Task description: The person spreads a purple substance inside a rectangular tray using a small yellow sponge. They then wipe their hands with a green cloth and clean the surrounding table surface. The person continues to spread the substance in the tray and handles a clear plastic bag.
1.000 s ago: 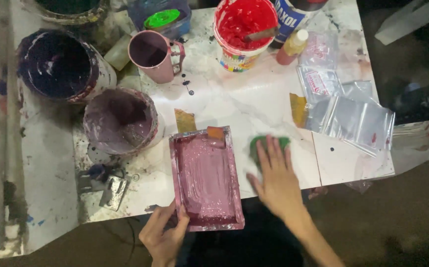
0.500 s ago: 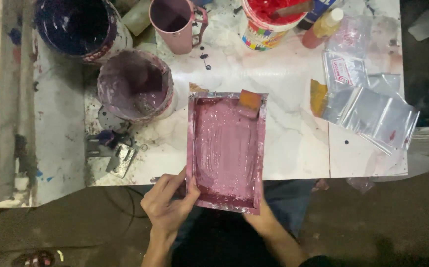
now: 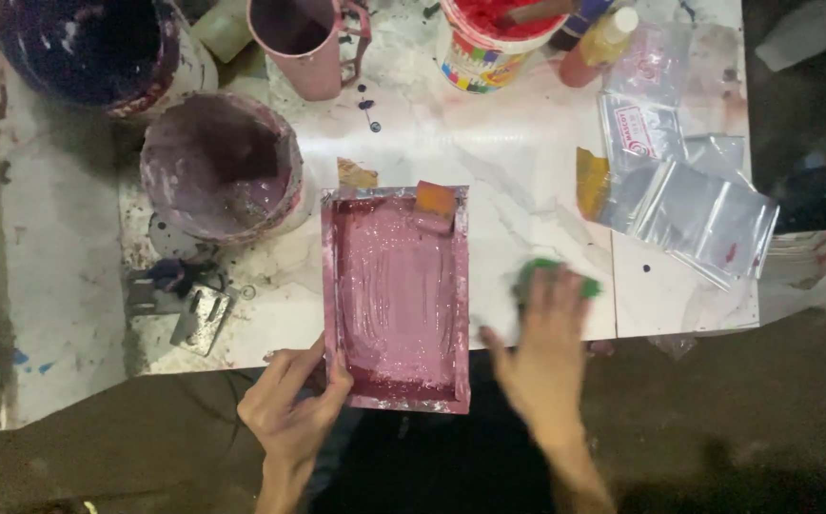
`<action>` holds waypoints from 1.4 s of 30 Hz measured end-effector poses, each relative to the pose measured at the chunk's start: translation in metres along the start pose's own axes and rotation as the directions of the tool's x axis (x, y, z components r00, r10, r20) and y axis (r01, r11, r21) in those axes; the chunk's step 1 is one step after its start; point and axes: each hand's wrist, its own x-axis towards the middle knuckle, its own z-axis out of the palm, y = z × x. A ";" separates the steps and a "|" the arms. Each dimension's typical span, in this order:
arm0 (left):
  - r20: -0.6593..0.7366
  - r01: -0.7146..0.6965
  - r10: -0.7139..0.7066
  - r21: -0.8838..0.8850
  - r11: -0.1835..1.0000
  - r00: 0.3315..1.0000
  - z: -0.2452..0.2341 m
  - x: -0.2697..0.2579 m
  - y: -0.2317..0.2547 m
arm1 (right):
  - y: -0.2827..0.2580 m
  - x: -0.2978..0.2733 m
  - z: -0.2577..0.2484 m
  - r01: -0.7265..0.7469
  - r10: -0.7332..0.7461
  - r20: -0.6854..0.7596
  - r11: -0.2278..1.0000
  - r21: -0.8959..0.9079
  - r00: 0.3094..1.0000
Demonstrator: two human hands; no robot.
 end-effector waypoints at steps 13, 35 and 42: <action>0.022 0.047 -0.046 -0.086 0.995 0.999 0.014 0.002 0.009 | 0.022 -0.014 0.021 0.160 -0.160 0.033 0.987 0.001 0.987; -0.043 0.062 -0.073 -0.219 0.974 0.996 0.022 -0.009 -0.006 | 0.057 0.030 0.003 0.193 -0.191 0.031 0.979 -0.071 0.981; -0.062 0.031 -0.048 -0.249 0.968 0.997 0.023 -0.012 0.002 | 0.026 -0.019 0.139 0.474 -0.969 0.195 -0.103 -0.874 0.150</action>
